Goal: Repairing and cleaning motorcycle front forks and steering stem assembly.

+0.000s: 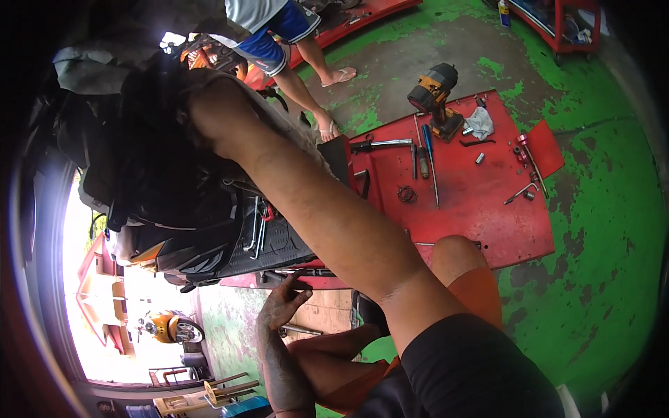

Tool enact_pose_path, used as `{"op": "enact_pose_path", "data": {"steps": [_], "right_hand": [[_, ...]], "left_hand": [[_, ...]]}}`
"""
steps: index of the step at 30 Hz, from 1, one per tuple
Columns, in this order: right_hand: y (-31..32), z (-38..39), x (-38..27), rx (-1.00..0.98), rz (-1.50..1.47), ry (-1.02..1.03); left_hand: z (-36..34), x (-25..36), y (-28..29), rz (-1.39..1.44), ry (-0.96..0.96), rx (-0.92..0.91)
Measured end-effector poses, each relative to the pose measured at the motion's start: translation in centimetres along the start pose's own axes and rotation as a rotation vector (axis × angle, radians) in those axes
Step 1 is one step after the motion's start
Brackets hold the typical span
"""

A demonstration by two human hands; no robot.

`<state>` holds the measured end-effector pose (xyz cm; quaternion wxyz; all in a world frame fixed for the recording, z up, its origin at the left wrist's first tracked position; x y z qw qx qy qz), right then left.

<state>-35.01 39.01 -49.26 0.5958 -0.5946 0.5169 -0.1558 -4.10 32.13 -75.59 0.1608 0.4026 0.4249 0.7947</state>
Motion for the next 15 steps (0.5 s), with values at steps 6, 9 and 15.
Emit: {"op": "enact_pose_path", "data": {"steps": [6,9,15], "right_hand": [[0.7,0.6,0.4,-0.317,-0.727,-0.212],[3.3,2.3,-0.4,-0.248,-0.638,-0.137],[7.1,6.8,-1.1,-0.324,-0.539,-0.148]], "left_hand": [[-0.1,0.0,-0.7,-0.008,-0.008,-0.010],[0.4,0.3,-0.8,0.000,-0.005,-0.009],[0.8,-0.1,-1.0,0.012,-0.023,-0.001]]}}
Point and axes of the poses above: each hand's wrist, its own z-axis away from the middle knuckle, its own y-axis out of the back of the hand, x = y × z, the point moved 9 cm from there along -z, towards the middle knuckle, and after that the axes turned 12 degrees about x, right-handed, at the moved point
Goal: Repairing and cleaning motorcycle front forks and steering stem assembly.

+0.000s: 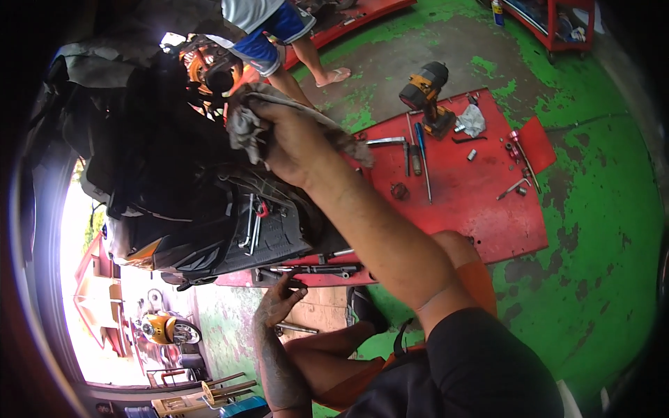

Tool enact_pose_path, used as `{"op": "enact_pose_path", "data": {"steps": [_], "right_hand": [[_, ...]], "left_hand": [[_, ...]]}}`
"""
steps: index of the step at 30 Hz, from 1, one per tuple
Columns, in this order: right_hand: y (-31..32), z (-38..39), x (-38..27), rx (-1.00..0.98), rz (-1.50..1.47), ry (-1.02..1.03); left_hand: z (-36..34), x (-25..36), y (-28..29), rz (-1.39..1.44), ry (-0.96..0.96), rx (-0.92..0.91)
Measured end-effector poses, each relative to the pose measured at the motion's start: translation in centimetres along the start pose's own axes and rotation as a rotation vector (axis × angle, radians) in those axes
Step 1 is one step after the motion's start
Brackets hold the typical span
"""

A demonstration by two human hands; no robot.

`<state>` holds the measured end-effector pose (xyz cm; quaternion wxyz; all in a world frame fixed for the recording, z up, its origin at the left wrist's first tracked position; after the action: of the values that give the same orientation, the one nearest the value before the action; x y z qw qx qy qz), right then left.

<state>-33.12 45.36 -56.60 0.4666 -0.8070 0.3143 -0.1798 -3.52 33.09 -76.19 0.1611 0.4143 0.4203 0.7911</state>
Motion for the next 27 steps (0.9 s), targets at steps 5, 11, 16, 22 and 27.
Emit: {"op": "enact_pose_path", "data": {"steps": [5,11,16,22,27], "right_hand": [[5.1,7.2,-2.9,0.489,0.058,-0.065],[11.2,15.6,-6.5,0.476,0.550,-0.447],[18.3,21.5,-12.9,0.010,2.509,-1.233],[20.8,19.9,-20.0,0.261,2.659,-0.567],[23.6,24.3,-16.6,0.174,2.446,-0.788]], "left_hand": [[0.1,0.0,0.3,0.133,-0.006,0.020],[0.1,1.8,1.3,0.076,-0.033,0.040],[-0.1,2.2,1.2,0.050,-0.111,0.044],[0.1,2.7,0.9,0.025,-0.090,0.029],[-0.1,3.8,1.6,-0.006,-0.095,0.050]]}}
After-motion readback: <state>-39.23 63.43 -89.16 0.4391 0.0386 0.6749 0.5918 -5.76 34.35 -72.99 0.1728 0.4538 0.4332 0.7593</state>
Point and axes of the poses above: each hand's wrist, its own z-axis away from the middle knuckle, its own y-axis out of the back of the hand, x = y × z, the point moved 9 cm from there along -z, towards the middle knuckle, and after that the axes turned 12 degrees about x, right-handed, at the moved point
